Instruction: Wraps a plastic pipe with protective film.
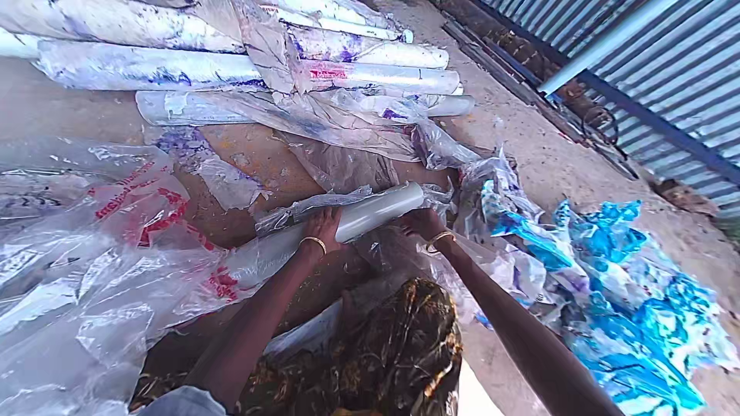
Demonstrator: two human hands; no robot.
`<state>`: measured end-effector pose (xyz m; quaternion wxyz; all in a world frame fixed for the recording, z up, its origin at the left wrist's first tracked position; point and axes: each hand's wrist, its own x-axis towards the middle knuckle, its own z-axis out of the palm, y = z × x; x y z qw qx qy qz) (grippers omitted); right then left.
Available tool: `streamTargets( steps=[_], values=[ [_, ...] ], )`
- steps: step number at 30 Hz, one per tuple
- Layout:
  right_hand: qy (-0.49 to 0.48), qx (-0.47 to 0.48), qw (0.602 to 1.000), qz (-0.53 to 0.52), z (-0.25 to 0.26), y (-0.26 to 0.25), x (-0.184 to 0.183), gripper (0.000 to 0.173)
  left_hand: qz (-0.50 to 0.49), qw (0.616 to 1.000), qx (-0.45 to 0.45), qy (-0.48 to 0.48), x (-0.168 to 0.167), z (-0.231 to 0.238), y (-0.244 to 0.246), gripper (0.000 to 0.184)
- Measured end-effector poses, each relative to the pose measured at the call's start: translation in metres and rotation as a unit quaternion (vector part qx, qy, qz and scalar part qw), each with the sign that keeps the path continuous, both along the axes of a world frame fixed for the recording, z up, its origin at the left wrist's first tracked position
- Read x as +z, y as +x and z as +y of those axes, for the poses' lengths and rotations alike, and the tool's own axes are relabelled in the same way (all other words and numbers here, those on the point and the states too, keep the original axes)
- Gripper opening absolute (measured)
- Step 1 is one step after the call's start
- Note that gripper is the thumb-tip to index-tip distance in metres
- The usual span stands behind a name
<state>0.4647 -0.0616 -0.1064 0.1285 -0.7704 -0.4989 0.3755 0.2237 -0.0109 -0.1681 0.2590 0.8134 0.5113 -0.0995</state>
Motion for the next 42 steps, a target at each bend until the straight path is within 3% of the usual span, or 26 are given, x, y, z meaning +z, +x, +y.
streamTargets(
  steps=[2, 5, 7, 10, 14, 18, 21, 23, 26, 28, 31, 33, 35, 37, 39, 42],
  values=[
    [0.116, 0.068, 0.988, -0.076, 0.015, 0.025, 0.009, 0.024, 0.012, 1.000, 0.001, 0.001, -0.001, 0.000, 0.003, 0.110],
    [0.168, 0.138, 0.972, -0.086, 0.057, 0.041, -0.023, 0.041, 0.022, 1.000, -0.009, 0.006, -0.007, -0.002, 0.004, 0.107],
    [0.152, 0.155, 0.973, -0.072, 0.085, 0.045, -0.056, 0.040, 0.015, 1.000, -0.014, 0.008, -0.011, -0.003, 0.003, 0.105],
    [0.173, 0.167, 0.969, -0.053, 0.114, 0.048, -0.086, 0.022, 0.000, 1.000, -0.015, 0.011, -0.012, -0.003, 0.002, 0.101],
    [0.086, 0.243, 0.959, -0.116, 0.147, 0.043, -0.085, 0.026, 0.020, 0.999, -0.031, 0.024, -0.016, -0.009, 0.004, 0.095],
    [-0.013, 0.292, 0.928, -0.231, 0.184, 0.010, -0.096, 0.033, -0.013, 0.990, -0.029, 0.139, -0.032, -0.028, 0.009, 0.082],
    [0.046, 0.233, 0.965, -0.112, 0.202, 0.008, -0.075, 0.030, -0.007, 0.991, -0.033, 0.131, -0.030, -0.029, 0.007, 0.081],
    [0.090, 0.192, 0.977, -0.001, 0.200, 0.034, -0.045, 0.038, -0.013, 0.991, -0.034, 0.132, -0.032, -0.029, 0.007, 0.082],
    [0.076, 0.238, 0.968, 0.009, 0.174, 0.084, -0.021, 0.019, -0.022, 0.987, -0.032, 0.155, -0.036, -0.030, 0.008, 0.082],
    [0.042, 0.259, 0.965, 0.016, 0.149, 0.107, -0.026, 0.021, -0.025, 0.989, -0.028, 0.145, -0.037, -0.030, 0.009, 0.082],
    [0.130, 0.241, 0.961, 0.024, 0.114, 0.121, -0.059, 0.030, -0.018, 0.992, -0.030, 0.125, -0.036, -0.028, 0.010, 0.082],
    [0.221, 0.246, 0.944, -0.006, 0.102, 0.120, -0.077, 0.025, -0.010, 0.991, -0.031, 0.130, -0.036, -0.029, 0.009, 0.082],
    [0.253, 0.241, 0.935, -0.059, 0.093, 0.107, -0.075, 0.018, -0.002, 0.991, -0.032, 0.131, -0.036, -0.030, 0.009, 0.083],
    [0.217, 0.236, 0.938, -0.131, 0.085, 0.091, -0.064, 0.016, 0.001, 0.991, -0.031, 0.134, -0.035, -0.030, 0.009, 0.083],
    [0.228, 0.250, 0.920, -0.195, 0.096, 0.095, -0.081, 0.019, -0.001, 0.990, -0.029, 0.138, -0.034, -0.030, 0.010, 0.083],
    [0.180, 0.249, 0.927, -0.213, 0.124, 0.097, -0.095, 0.026, 0.016, 0.991, -0.032, 0.132, -0.034, -0.029, 0.009, 0.084]
  ],
)
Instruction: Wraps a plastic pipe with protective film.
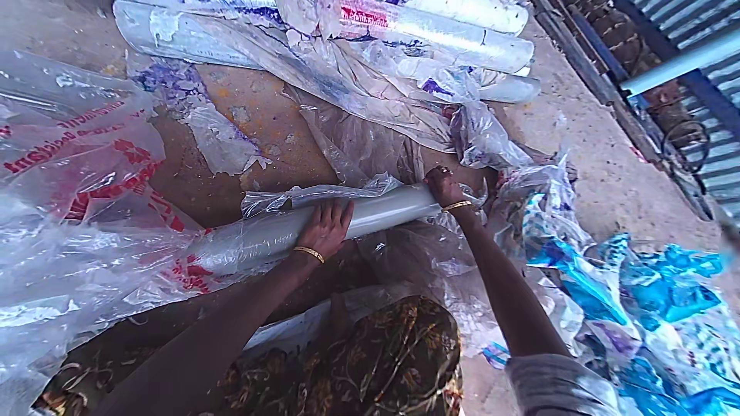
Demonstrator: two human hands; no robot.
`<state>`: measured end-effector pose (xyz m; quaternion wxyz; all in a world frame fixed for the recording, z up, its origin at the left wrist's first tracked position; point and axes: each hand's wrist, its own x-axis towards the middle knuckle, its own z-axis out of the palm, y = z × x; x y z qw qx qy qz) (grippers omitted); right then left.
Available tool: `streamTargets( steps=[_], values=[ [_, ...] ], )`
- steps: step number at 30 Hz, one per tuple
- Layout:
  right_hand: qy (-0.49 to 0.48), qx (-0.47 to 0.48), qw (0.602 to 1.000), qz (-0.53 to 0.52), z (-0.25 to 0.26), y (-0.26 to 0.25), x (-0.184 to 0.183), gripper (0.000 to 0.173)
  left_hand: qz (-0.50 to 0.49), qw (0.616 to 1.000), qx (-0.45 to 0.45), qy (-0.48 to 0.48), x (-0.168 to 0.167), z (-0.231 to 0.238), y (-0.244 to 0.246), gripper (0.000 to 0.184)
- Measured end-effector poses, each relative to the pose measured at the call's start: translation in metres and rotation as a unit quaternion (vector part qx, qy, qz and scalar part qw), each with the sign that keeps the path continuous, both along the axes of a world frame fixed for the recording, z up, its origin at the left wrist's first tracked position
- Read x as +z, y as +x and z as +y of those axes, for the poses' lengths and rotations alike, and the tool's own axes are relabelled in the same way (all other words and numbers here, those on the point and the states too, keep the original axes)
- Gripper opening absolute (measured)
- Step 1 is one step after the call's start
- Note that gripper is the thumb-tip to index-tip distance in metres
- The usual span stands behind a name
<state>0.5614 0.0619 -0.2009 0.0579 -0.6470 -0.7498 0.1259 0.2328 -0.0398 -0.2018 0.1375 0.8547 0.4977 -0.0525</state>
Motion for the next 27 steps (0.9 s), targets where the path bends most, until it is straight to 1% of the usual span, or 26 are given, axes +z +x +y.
streamTargets(
  steps=[2, 5, 6, 7, 9, 10, 12, 14, 16, 18, 19, 20, 22, 23, 25, 27],
  values=[
    [-0.049, -0.029, 0.996, 0.066, 0.012, 0.002, 0.007, 0.026, 0.021, 1.000, 0.000, -0.020, 0.003, 0.002, 0.002, 0.085],
    [-0.026, -0.073, 0.970, 0.230, 0.008, 0.023, 0.026, 0.030, 0.008, 1.000, -0.003, 0.003, 0.002, 0.000, 0.001, 0.085],
    [-0.039, -0.058, 0.961, 0.266, 0.005, 0.035, 0.032, 0.028, 0.010, 1.000, -0.002, 0.003, 0.002, 0.000, 0.001, 0.085],
    [-0.054, -0.026, 0.959, 0.276, 0.000, 0.046, 0.034, 0.023, 0.014, 1.000, -0.002, 0.002, 0.002, 0.000, 0.000, 0.085],
    [-0.046, 0.037, 0.964, 0.260, -0.010, 0.057, 0.026, 0.025, 0.018, 1.000, -0.005, 0.007, 0.000, 0.000, 0.001, 0.086],
    [-0.025, 0.042, 0.964, 0.261, -0.013, 0.057, 0.018, 0.022, 0.018, 1.000, -0.005, 0.005, 0.000, -0.001, 0.002, 0.086],
    [0.020, 0.025, 0.965, 0.258, -0.014, 0.049, 0.008, 0.007, 0.015, 1.000, -0.004, 0.014, 0.000, -0.001, 0.002, 0.087],
    [0.023, -0.008, 0.972, 0.233, -0.010, 0.040, 0.006, 0.010, 0.021, 1.000, -0.002, 0.013, 0.000, 0.001, 0.001, 0.087],
    [-0.009, -0.047, 0.986, 0.161, 0.003, 0.032, 0.010, 0.018, 0.015, 0.999, 0.000, 0.036, -0.004, -0.002, 0.001, 0.084],
    [-0.049, -0.075, 0.990, 0.104, 0.028, 0.034, 0.006, 0.025, -0.008, 0.992, -0.010, 0.123, -0.019, -0.014, 0.005, 0.076],
    [-0.056, -0.078, 0.990, 0.102, 0.047, 0.035, 0.002, 0.026, -0.019, 0.986, -0.013, 0.166, -0.024, -0.017, 0.005, 0.073],
    [-0.057, -0.076, 0.989, 0.115, 0.064, 0.032, -0.001, 0.026, -0.025, 0.978, -0.016, 0.206, -0.028, -0.017, 0.005, 0.071],
    [-0.076, -0.074, 0.978, 0.178, 0.079, 0.012, 0.007, 0.027, -0.021, 0.977, -0.016, 0.211, -0.026, -0.018, 0.001, 0.068],
    [-0.090, -0.076, 0.970, 0.215, 0.079, 0.006, 0.016, 0.028, -0.019, 0.980, -0.016, 0.197, -0.024, -0.018, 0.001, 0.067],
    [-0.103, -0.041, 0.959, 0.259, 0.070, 0.011, 0.039, 0.023, -0.031, 0.982, -0.020, 0.186, -0.023, -0.016, 0.003, 0.066],
    [-0.114, 0.018, 0.961, 0.252, 0.050, 0.025, 0.056, 0.023, -0.034, 0.987, -0.017, 0.159, -0.023, -0.017, 0.003, 0.066]
  ],
)
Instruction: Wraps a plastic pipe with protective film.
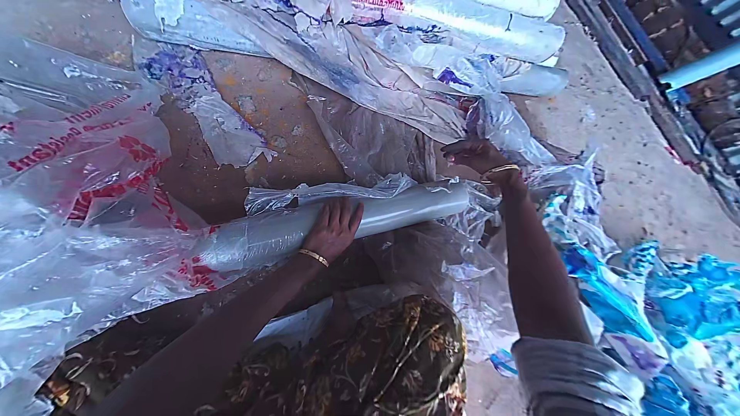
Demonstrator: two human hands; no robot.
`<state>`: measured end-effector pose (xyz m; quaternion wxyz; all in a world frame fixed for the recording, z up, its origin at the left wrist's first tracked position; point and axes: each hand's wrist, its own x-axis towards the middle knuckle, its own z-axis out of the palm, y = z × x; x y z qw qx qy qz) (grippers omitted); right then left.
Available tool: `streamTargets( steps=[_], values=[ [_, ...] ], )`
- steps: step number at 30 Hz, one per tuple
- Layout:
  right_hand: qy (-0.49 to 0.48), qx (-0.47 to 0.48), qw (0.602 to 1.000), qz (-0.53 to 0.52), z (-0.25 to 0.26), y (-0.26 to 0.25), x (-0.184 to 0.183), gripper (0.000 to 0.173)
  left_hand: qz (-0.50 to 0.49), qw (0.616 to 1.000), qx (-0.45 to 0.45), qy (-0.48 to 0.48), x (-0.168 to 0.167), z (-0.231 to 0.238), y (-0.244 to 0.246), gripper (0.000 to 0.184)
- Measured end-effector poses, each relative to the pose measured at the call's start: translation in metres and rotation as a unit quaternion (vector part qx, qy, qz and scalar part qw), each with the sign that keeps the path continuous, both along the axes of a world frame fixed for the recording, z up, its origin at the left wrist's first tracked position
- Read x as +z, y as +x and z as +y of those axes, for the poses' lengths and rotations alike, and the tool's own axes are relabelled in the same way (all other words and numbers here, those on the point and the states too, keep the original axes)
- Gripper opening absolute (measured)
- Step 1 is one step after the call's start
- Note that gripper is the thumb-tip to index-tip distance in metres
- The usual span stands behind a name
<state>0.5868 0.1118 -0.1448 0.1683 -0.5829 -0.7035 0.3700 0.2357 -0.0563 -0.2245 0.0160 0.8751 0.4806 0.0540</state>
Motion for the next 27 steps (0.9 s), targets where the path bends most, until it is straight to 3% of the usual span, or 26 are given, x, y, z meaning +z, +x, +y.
streamTargets(
  steps=[5, 10, 13, 16, 19, 23, 25, 27],
  values=[
    [0.062, 0.035, 0.993, -0.090, -0.064, 0.025, -0.008, 0.020, -0.003, 0.999, -0.001, -0.033, -0.001, 0.000, 0.000, 0.068],
    [0.146, 0.057, 0.954, -0.258, -0.084, -0.004, -0.016, 0.013, 0.001, 0.998, 0.002, -0.057, 0.002, 0.002, -0.001, 0.070],
    [0.138, 0.068, 0.924, -0.350, -0.079, -0.011, -0.022, 0.014, 0.002, 0.999, 0.003, -0.044, 0.002, 0.002, 0.000, 0.070],
    [0.068, 0.050, 0.919, -0.386, -0.058, -0.027, -0.020, 0.022, 0.018, 0.999, 0.003, -0.036, 0.001, 0.001, 0.000, 0.067],
    [0.042, 0.024, 0.949, -0.311, -0.038, -0.031, -0.028, 0.024, 0.020, 0.999, 0.003, -0.038, 0.002, 0.002, 0.000, 0.067],
    [0.083, -0.009, 0.994, -0.077, -0.045, -0.014, -0.016, 0.029, 0.009, 0.999, 0.004, -0.038, 0.002, 0.003, -0.001, 0.066],
    [0.033, 0.034, 0.998, -0.040, -0.053, -0.010, -0.012, 0.032, 0.013, 0.999, 0.001, -0.038, 0.000, 0.002, -0.001, 0.067],
    [0.018, 0.048, 0.998, -0.039, -0.054, -0.011, -0.027, 0.024, 0.013, 0.999, -0.003, -0.031, -0.002, 0.002, -0.001, 0.068]
  ],
)
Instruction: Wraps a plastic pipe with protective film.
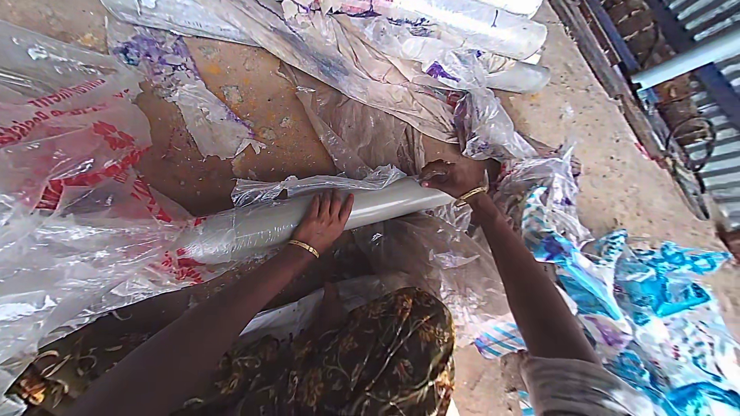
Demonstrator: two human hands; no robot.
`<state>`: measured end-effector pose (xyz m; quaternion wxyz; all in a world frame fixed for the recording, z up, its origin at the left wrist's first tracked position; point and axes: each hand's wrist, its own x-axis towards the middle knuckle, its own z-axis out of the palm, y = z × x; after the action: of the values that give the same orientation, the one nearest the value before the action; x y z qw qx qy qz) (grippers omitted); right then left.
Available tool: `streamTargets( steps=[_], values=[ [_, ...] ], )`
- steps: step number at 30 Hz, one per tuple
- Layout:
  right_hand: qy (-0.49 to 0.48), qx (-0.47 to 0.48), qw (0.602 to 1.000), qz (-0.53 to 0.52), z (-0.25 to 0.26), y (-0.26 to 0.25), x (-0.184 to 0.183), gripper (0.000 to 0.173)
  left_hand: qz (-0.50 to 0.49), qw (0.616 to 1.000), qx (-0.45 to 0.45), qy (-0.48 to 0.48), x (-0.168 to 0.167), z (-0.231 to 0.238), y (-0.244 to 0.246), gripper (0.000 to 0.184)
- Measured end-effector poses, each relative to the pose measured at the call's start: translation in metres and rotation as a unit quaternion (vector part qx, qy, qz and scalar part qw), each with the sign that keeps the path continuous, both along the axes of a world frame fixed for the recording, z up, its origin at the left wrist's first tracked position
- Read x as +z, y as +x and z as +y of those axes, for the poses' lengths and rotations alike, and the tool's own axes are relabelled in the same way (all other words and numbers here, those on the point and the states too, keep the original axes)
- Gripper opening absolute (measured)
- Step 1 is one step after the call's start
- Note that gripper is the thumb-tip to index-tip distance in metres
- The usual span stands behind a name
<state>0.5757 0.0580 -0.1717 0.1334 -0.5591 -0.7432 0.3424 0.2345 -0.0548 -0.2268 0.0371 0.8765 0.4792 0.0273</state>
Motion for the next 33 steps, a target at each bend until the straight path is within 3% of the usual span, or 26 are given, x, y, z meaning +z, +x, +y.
streamTargets(
  steps=[2, 7, 9, 11, 13, 16, 18, 20, 21, 26, 30, 33],
  values=[
    [0.027, -0.006, 0.999, -0.043, 0.010, -0.010, -0.010, 0.016, 0.000, 1.000, 0.000, 0.014, -0.001, 0.001, 0.000, 0.067],
    [-0.019, 0.008, 0.963, -0.270, 0.077, -0.029, -0.035, 0.031, -0.009, 0.997, -0.002, 0.074, -0.008, -0.002, 0.001, 0.059],
    [-0.025, -0.040, 0.968, -0.245, 0.090, -0.038, -0.028, 0.031, -0.010, 0.998, 0.000, 0.068, -0.005, -0.003, -0.001, 0.057],
    [0.044, -0.163, 0.975, -0.146, 0.098, -0.032, -0.010, 0.029, -0.022, 0.997, 0.001, 0.080, -0.003, -0.003, 0.002, 0.056],
    [0.056, -0.202, 0.976, -0.049, 0.102, -0.018, 0.008, 0.032, -0.023, 0.996, 0.002, 0.090, -0.005, -0.004, 0.002, 0.054],
    [-0.130, -0.070, 0.986, -0.078, 0.080, -0.005, 0.034, 0.042, -0.029, 0.997, 0.000, 0.075, -0.006, -0.004, 0.001, 0.053],
    [-0.203, -0.022, 0.970, -0.132, 0.061, -0.002, 0.027, 0.034, -0.026, 0.997, 0.000, 0.071, -0.005, -0.003, 0.002, 0.052],
    [-0.161, -0.056, 0.978, -0.116, 0.046, 0.004, 0.009, 0.010, -0.030, 0.997, -0.001, 0.074, -0.006, -0.004, 0.003, 0.052],
    [-0.136, -0.073, 0.982, -0.107, 0.045, 0.004, 0.002, 0.008, -0.031, 0.997, -0.001, 0.073, -0.005, -0.004, 0.003, 0.052],
    [-0.084, 0.021, 0.972, -0.219, 0.082, -0.007, -0.017, 0.019, -0.009, 0.995, -0.002, 0.100, -0.007, -0.004, 0.001, 0.051],
    [-0.137, -0.009, 0.891, -0.433, 0.106, -0.074, -0.024, 0.036, -0.004, 0.984, -0.002, 0.179, -0.016, -0.006, 0.004, 0.048],
    [-0.132, -0.001, 0.883, -0.450, 0.111, -0.088, -0.030, 0.032, 0.015, 0.981, -0.003, 0.193, -0.017, -0.011, 0.003, 0.049]
  ],
)
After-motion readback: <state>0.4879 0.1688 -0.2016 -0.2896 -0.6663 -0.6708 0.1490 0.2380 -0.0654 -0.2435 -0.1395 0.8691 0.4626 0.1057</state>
